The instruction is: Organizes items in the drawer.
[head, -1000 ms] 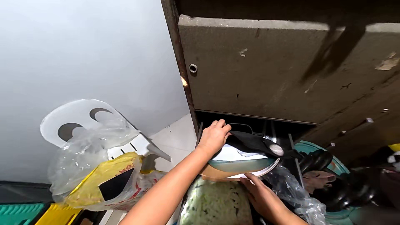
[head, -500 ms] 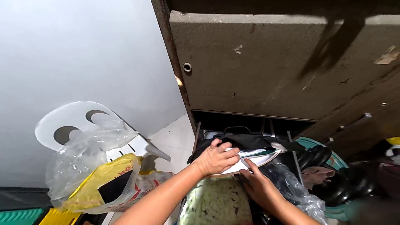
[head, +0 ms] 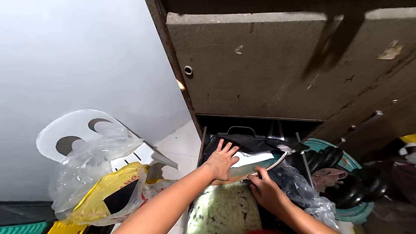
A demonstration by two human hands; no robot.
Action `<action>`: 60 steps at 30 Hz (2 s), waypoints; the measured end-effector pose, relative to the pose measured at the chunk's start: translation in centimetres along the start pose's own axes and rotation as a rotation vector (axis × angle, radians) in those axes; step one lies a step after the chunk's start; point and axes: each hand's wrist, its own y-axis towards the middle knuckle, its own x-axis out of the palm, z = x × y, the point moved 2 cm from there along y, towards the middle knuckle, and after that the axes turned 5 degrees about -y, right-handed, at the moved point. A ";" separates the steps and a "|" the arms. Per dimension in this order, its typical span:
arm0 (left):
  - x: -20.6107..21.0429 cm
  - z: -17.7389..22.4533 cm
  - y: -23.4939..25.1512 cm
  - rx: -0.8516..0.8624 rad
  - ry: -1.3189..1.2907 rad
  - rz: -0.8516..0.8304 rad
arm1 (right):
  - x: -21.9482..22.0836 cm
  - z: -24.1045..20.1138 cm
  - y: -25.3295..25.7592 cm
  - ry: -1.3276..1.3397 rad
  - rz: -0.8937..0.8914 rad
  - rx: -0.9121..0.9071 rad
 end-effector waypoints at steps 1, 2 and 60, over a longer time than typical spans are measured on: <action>0.0 -0.1 0.0 0.002 0.013 -0.019 | 0.1 0.1 0.0 -0.006 0.011 -0.007; 0.0 -0.2 -0.1 -0.002 0.026 -0.021 | 0.2 0.2 0.0 -0.011 0.030 -0.020; 0.0 -2.6 -1.2 -0.026 0.018 0.510 | 0.0 1.0 0.9 0.018 0.158 -0.058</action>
